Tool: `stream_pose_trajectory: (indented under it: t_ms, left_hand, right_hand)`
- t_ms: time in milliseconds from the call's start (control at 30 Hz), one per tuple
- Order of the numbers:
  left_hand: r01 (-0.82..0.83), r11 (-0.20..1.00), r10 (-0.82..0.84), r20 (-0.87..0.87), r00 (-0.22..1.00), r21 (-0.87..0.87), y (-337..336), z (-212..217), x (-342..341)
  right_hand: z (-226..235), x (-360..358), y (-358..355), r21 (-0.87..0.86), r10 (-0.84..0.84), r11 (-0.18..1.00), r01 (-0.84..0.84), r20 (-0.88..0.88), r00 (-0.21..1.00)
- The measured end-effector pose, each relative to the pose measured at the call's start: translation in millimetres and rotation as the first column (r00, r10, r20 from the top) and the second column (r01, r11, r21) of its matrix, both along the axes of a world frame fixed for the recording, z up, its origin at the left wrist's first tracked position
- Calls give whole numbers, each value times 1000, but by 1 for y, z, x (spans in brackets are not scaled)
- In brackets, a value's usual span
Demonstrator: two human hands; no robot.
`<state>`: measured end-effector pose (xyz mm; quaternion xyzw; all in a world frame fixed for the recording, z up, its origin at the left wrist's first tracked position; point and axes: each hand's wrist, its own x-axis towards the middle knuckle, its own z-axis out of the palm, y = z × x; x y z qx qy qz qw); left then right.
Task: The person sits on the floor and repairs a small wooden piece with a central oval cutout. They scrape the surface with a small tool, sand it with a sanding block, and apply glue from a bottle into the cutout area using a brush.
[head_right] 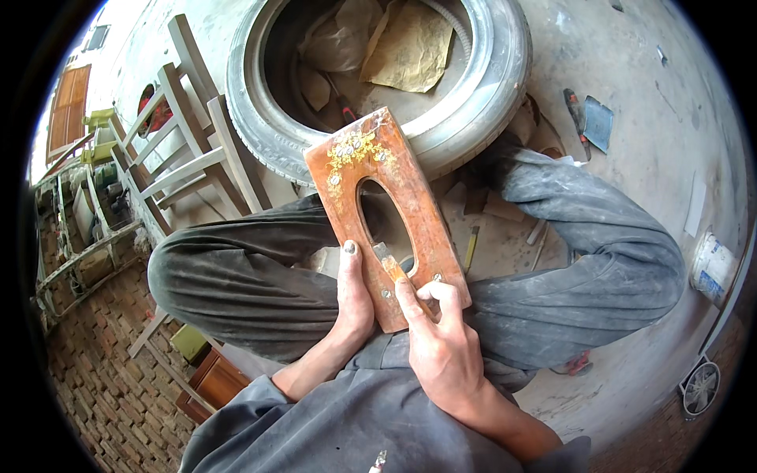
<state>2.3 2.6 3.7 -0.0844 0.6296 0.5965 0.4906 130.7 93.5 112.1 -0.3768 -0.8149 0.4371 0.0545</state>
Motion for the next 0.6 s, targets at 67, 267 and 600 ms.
stream_pose_trajectory:
  t_ms: [67, 267, 600]
  left_hand:
    - [1, 1000, -1, 9, 1000, 15, 1, 1, -1]
    - [-3, 1000, 3, -6, 1000, 21, 1, 1, -1]
    - [7, 1000, -7, 4, 1000, 30, -1, -4, -1]
  right_hand:
    - [-2, -4, 1, -13, -2, 1000, 2, 4, 1000]
    - [-2, 1, -1, 16, 6, 1000, -6, -6, 1000]
    - [-3, -4, 5, 30, 32, 999, -32, 17, 999]
